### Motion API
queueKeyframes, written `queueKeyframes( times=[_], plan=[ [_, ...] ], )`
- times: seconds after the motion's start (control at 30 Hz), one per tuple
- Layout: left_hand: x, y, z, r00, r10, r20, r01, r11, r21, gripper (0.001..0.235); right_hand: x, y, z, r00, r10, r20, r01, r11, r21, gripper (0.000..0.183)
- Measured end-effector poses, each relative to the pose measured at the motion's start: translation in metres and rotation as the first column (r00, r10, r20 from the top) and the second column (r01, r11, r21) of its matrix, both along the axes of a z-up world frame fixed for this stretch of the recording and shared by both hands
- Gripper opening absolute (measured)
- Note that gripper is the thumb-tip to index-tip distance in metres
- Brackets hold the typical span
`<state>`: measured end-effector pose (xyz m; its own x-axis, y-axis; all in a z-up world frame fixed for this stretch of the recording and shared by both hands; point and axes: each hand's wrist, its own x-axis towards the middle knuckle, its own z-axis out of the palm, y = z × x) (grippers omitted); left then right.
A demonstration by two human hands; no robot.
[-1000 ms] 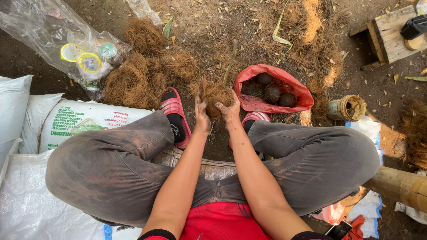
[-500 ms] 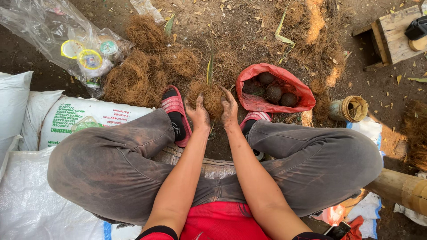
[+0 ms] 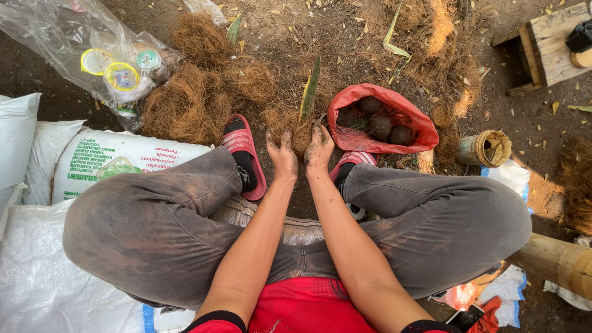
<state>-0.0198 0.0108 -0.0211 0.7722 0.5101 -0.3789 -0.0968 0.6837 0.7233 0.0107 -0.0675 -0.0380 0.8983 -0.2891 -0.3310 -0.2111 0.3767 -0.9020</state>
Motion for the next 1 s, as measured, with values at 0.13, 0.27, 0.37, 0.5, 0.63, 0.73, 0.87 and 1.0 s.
queueKeyframes(
  times=[0.13,0.27,0.37,0.5,0.63,0.73,0.87,1.0],
  plan=[
    [0.007,0.006,0.011,0.999,-0.043,-0.031,0.039,0.991,-0.126,0.053,0.001,-0.001,0.001,0.998,-0.066,-0.005,0.066,0.994,0.085,0.027],
    [0.003,0.010,0.030,0.978,-0.201,-0.050,0.177,0.935,-0.307,0.047,0.006,-0.007,0.003,0.999,-0.052,0.006,0.051,0.989,0.137,0.024],
    [0.003,0.012,0.039,0.963,-0.264,-0.058,0.218,0.886,-0.410,0.045,0.008,-0.019,0.005,1.000,-0.010,-0.023,0.015,0.977,0.211,0.021],
    [0.002,0.009,0.044,0.970,-0.238,-0.048,0.202,0.900,-0.386,0.042,0.017,-0.029,0.010,0.987,0.128,0.094,-0.153,0.926,0.346,0.022],
    [0.003,0.005,0.046,0.980,-0.188,-0.060,0.144,0.887,-0.439,0.040,0.021,-0.034,0.022,0.977,0.201,-0.071,-0.166,0.927,0.336,0.050],
    [0.008,0.004,0.048,0.989,-0.057,-0.138,0.004,0.935,-0.355,0.041,0.020,-0.027,0.031,0.997,0.064,-0.035,-0.046,0.925,0.377,0.061],
    [0.012,0.006,0.041,0.991,0.096,-0.094,-0.119,0.951,-0.284,0.036,0.003,-0.006,0.046,0.974,-0.001,0.227,0.009,0.999,-0.037,0.067],
    [0.009,0.000,0.025,0.998,0.046,-0.044,-0.055,0.965,-0.255,0.031,-0.022,0.006,0.059,0.893,0.365,0.265,-0.195,0.841,-0.504,0.067]
  ],
)
